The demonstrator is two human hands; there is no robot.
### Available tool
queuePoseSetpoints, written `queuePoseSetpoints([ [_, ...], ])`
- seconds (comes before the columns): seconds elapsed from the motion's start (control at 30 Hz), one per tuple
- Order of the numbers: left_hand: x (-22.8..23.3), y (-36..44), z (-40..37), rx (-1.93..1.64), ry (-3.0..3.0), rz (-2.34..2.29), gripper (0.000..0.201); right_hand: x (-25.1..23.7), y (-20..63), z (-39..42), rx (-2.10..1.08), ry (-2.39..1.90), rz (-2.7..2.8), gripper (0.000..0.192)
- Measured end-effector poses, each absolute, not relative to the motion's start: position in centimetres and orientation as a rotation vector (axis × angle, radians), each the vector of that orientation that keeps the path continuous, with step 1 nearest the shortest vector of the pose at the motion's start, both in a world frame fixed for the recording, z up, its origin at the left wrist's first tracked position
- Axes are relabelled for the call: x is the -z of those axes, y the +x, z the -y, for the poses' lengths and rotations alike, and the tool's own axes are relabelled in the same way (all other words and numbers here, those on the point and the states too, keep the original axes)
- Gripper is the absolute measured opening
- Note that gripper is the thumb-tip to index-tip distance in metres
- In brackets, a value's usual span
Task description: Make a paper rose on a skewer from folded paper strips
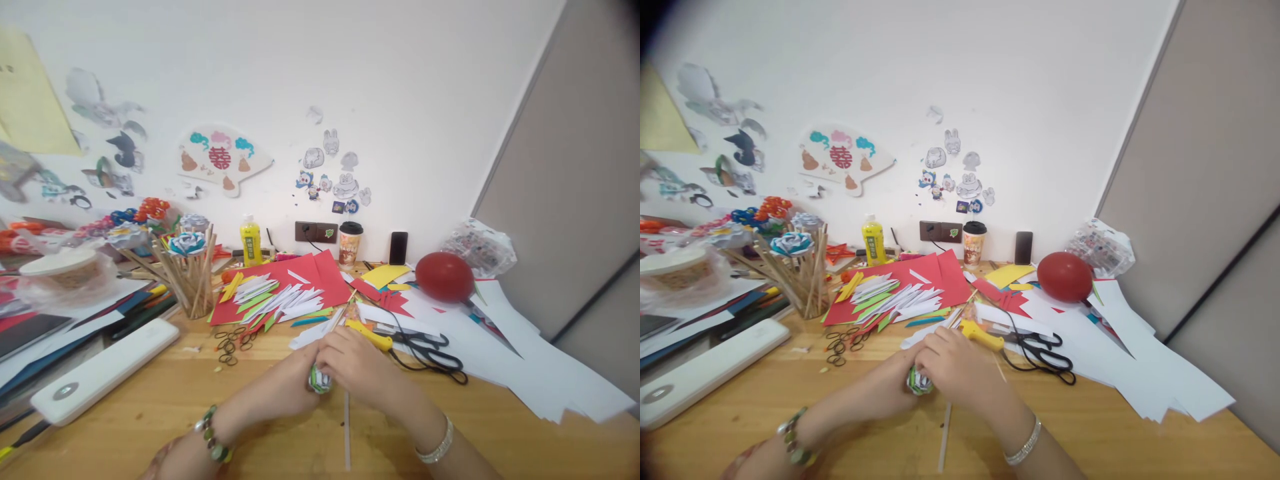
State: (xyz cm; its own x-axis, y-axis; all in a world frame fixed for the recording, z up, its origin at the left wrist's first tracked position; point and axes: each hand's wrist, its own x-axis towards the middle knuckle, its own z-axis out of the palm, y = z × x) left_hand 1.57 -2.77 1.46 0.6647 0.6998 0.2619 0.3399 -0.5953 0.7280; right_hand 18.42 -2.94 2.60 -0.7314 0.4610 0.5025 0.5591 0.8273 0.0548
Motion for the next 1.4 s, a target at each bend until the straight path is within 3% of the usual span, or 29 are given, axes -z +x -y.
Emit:
queuePoseSetpoints([
  [0.1, -1.3, 1.5, 2.7, -0.722, 2.224, -0.827, 0.038, -2.5, 18.3, 2.9, 0.254, -0.736, 2.471, 0.008],
  [0.37, -0.4, 1.3, 2.3, -0.717, 2.236, -0.882, 0.035, -2.2, 18.2, 3.0, 0.641, -0.599, 2.479, 0.019],
  [0.8, -0.7, 1.4, 2.4, -0.717, 2.235, -0.858, 0.034, -1.6, 18.0, 2.7, 0.596, -0.679, 2.51, 0.021],
  [0.9, -1.1, 1.5, 2.6, -0.702, 2.227, -0.837, 0.036, -1.4, 18.0, 2.6, 0.401, -0.725, 2.461, 0.017],
  [1.13, -1.2, 1.7, 2.8, -0.703, 2.201, -0.768, 0.047, -1.7, 17.6, 2.9, -0.489, -0.977, 2.145, 0.015],
  [1.4, -1.0, 1.8, 2.7, -0.703, 2.176, -0.76, 0.057, -1.0, 17.1, 2.5, -0.775, -1.018, 1.965, 0.016],
])
